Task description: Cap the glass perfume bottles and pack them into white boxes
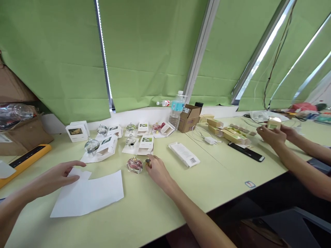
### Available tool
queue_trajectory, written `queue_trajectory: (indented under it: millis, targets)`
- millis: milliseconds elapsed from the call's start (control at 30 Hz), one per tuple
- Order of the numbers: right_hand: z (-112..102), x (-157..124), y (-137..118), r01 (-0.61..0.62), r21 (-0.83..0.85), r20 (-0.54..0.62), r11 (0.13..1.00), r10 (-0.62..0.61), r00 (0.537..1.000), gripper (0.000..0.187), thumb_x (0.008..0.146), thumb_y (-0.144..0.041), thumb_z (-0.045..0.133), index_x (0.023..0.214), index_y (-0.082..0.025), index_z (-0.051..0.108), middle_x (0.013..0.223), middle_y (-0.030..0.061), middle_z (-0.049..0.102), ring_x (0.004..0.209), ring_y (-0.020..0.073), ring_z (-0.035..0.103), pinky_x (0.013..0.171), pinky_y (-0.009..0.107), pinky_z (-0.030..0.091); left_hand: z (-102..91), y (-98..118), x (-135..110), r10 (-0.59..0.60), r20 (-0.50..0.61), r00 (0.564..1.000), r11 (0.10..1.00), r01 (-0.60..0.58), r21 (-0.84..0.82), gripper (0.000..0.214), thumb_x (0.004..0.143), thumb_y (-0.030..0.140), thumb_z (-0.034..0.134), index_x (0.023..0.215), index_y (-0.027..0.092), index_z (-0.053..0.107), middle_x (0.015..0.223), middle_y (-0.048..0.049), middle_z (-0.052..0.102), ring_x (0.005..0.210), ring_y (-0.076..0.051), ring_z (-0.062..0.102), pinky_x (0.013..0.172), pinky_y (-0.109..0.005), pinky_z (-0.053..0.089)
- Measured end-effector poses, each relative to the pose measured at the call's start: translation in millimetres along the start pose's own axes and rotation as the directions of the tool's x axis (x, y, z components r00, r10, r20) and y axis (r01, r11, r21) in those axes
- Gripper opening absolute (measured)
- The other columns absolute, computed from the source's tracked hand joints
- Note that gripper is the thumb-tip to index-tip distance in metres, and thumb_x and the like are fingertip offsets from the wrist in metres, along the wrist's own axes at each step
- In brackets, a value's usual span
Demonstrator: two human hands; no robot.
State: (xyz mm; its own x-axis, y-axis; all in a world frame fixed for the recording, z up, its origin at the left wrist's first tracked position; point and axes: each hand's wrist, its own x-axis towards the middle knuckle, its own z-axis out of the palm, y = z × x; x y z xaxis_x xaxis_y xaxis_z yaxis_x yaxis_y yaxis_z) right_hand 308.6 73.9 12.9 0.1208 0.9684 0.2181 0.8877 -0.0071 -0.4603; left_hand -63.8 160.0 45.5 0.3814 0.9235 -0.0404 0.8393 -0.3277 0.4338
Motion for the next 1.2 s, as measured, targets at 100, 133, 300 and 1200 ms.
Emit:
queue_trajectory:
  millis: [100, 133, 300, 1200]
  targets:
    - [-5, -9, 4, -0.032, -0.047, -0.049, 0.998, 0.029, 0.998, 0.039, 0.088, -0.029, 0.050, 0.125, -0.018, 0.055, 0.111, 0.0077, 0.066, 0.073, 0.0153, 0.064, 0.067, 0.024, 0.047, -2.5, -8, 1, -0.035, 0.059, 0.998, 0.999, 0.033, 0.035, 0.047, 0.080, 0.045, 0.047, 0.123, 0.027, 0.055, 0.070, 0.0009, 0.049, 0.065, -0.019, 0.050, 0.057, -0.025, 0.034]
    - [-8, -13, 7, -0.047, -0.074, -0.073, 0.996, 0.042, 0.996, 0.037, 0.089, -0.031, 0.048, 0.123, -0.019, 0.056, 0.113, 0.0076, 0.065, 0.077, 0.0166, 0.065, 0.069, 0.026, 0.047, -3.1, -10, 2, -0.048, 0.051, 0.998, 0.998, 0.046, 0.039, 0.047, 0.081, 0.046, 0.047, 0.123, 0.026, 0.054, 0.070, 0.0009, 0.049, 0.066, -0.019, 0.051, 0.058, -0.025, 0.034]
    - [-33, -22, 38, -0.157, -0.237, -0.210, 0.959, 0.107, 0.972, 0.035, 0.093, -0.036, 0.040, 0.117, -0.019, 0.060, 0.122, 0.0090, 0.062, 0.110, 0.0254, 0.056, 0.089, 0.035, 0.043, -5.6, -11, 2, -0.118, -0.008, 0.993, 0.993, 0.119, 0.015, 0.044, 0.083, 0.051, 0.045, 0.119, 0.028, 0.055, 0.076, 0.0011, 0.054, 0.073, -0.019, 0.054, 0.066, -0.025, 0.037]
    - [-15, -159, -9, 0.309, -0.647, -0.074, 0.697, -0.461, 0.884, 0.045, 0.088, -0.039, 0.054, 0.127, -0.017, 0.055, 0.124, 0.0105, 0.062, 0.108, 0.0265, 0.059, 0.098, 0.042, 0.041, -7.8, 11, 5, -0.050, -0.248, 0.968, 0.994, 0.071, 0.079, 0.049, 0.083, 0.061, 0.039, 0.109, 0.025, 0.059, 0.079, -0.0019, 0.066, 0.065, -0.019, 0.060, 0.056, -0.027, 0.039]
